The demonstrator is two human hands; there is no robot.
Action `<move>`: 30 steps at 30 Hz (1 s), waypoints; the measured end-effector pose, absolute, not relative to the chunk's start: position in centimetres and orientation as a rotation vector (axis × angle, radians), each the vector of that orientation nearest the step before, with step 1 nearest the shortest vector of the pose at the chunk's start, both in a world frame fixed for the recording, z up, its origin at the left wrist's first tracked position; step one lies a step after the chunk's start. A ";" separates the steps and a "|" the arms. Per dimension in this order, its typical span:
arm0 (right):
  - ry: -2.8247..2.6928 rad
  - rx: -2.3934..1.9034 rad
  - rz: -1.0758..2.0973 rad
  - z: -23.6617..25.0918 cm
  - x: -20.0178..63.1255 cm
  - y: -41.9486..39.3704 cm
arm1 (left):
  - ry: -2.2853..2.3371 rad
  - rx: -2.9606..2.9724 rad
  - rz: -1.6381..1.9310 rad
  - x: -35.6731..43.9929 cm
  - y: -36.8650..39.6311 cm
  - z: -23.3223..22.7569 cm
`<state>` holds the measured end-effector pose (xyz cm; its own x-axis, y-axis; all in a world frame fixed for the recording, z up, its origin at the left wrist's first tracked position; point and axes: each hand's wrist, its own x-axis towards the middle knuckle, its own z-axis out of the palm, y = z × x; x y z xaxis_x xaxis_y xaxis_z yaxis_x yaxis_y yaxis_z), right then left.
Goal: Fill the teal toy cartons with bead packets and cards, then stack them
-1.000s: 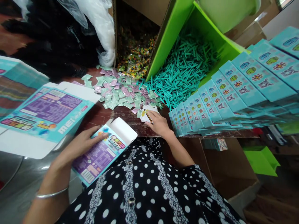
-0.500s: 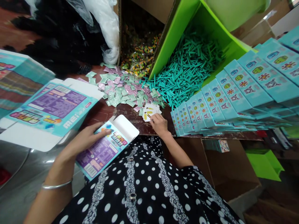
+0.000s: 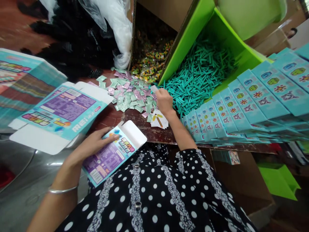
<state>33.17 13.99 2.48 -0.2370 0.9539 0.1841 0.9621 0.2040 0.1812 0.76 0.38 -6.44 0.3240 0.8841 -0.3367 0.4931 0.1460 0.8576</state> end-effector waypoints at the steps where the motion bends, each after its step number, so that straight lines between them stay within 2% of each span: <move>1: -2.551 -1.848 -0.366 1.7 32.0 14.6 | 1.317 1.504 0.458 0.8 0.4 -6.5; 4: -2.926 -1.655 -0.213 -0.6 29.6 15.4 | 1.309 1.520 0.500 0.7 0.4 -6.9; 7: -3.021 -1.643 -0.129 -1.9 28.8 15.7 | 1.320 1.535 0.531 0.6 0.6 -7.5; 12: -2.851 -1.748 -0.133 -1.3 29.8 16.3 | 1.319 1.547 0.541 0.6 0.7 -7.6; 15: -2.469 -1.756 -0.082 0.5 31.5 16.2 | 1.342 1.547 0.535 1.0 0.7 -6.8; 19: -1.971 -1.473 0.323 3.3 33.8 14.2 | 1.481 1.535 0.612 1.7 1.3 -4.9; 24: -1.949 -1.223 0.829 4.8 33.7 10.2 | 1.587 1.569 0.722 3.1 2.5 -3.1; 26: -2.058 -1.225 0.868 4.8 32.9 9.1 | 1.547 1.582 0.744 3.7 2.6 -2.8; 30: -2.251 -1.257 0.701 4.7 31.4 8.5 | 1.477 1.609 0.761 4.4 2.4 -2.7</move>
